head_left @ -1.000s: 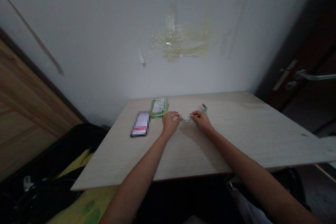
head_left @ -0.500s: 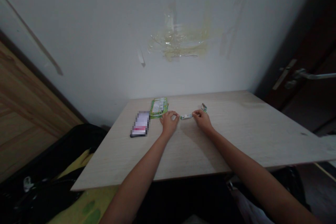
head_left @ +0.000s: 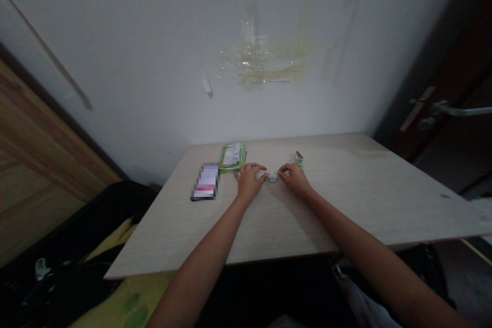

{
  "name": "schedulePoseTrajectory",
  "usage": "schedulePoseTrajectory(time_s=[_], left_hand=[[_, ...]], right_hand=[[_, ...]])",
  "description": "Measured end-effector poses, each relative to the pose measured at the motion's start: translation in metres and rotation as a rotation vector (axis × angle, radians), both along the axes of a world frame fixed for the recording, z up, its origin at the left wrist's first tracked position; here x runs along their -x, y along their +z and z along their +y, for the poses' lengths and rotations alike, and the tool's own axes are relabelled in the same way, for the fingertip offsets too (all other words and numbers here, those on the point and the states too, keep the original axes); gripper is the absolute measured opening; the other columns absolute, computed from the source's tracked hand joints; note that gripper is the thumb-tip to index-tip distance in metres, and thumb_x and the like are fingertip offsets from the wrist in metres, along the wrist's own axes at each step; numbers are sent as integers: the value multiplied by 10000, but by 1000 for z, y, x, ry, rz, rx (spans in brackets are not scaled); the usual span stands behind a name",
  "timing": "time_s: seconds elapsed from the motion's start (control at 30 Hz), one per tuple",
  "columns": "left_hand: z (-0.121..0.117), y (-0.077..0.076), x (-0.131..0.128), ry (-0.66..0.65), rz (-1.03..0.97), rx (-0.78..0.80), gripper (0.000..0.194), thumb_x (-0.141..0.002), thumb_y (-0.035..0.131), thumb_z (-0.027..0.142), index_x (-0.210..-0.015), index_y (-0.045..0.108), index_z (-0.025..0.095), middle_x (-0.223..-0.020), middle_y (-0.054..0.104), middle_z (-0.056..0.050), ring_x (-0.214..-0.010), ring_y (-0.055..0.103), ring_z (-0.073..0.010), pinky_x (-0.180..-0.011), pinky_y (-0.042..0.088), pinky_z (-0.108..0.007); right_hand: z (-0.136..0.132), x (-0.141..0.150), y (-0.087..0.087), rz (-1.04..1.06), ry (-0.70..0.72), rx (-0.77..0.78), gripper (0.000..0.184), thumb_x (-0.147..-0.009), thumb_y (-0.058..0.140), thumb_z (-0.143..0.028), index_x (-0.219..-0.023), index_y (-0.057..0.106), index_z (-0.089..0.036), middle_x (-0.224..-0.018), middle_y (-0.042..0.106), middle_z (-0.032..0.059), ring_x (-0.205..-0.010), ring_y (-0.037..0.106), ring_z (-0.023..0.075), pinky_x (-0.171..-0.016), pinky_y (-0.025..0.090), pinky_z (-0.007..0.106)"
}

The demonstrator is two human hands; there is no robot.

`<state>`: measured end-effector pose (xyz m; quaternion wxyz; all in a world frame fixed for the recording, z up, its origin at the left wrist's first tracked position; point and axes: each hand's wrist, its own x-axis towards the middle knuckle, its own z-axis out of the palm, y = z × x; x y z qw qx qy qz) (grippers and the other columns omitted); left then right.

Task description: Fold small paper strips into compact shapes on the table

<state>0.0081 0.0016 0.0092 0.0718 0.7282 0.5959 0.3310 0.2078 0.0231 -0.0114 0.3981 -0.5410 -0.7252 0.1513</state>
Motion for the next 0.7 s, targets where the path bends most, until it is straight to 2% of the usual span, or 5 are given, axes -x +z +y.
schedulePoseTrajectory(time_s=[0.1, 0.2, 0.4, 0.6, 0.7], left_hand=[[0, 1, 1, -53, 42, -11, 173, -879, 650, 435, -1017, 749, 403, -1253, 641, -2, -1247, 478, -270, -1158, 119, -626], [0, 2, 1, -54, 68, 16, 136, -868, 667, 437, -936, 774, 387, -1248, 646, -4, -1262, 465, -276, -1164, 73, -628], [1, 4, 3, -17, 71, 38, 165, -868, 665, 432, -991, 766, 385, -1251, 647, -11, -1256, 456, -289, -1145, 73, -637], [2, 0, 4, 36, 63, 10, 162, -843, 696, 440, -972, 772, 379, -1217, 661, -9, -1239, 472, -281, -1136, 139, -592], [3, -1, 5, 47, 49, 14, 177, -827, 712, 461, -967, 773, 371, -1217, 658, -9, -1243, 468, -272, -1135, 150, -572]], right_hand=[[0, 0, 0, -24, 17, -39, 100, -830, 634, -200, -866, 718, -159, -894, 735, 80, -891, 646, 214, -869, 457, 338], [0, 0, -1, -16, 36, -56, 119, -843, 622, -195, -915, 716, -173, -923, 736, 71, -928, 641, 213, -895, 448, 343], [2, -3, -2, -102, 57, -44, 201, -842, 567, -130, -937, 733, -192, -982, 737, 60, -1004, 616, 219, -964, 410, 355], [-1, -4, 3, -240, 22, -61, 155, -838, 597, -205, -900, 737, -183, -947, 730, 73, -986, 601, 225, -959, 391, 348], [-1, -5, 4, -256, 12, -56, 156, -830, 655, -301, -899, 740, -190, -947, 727, 72, -982, 600, 228, -945, 392, 343]])
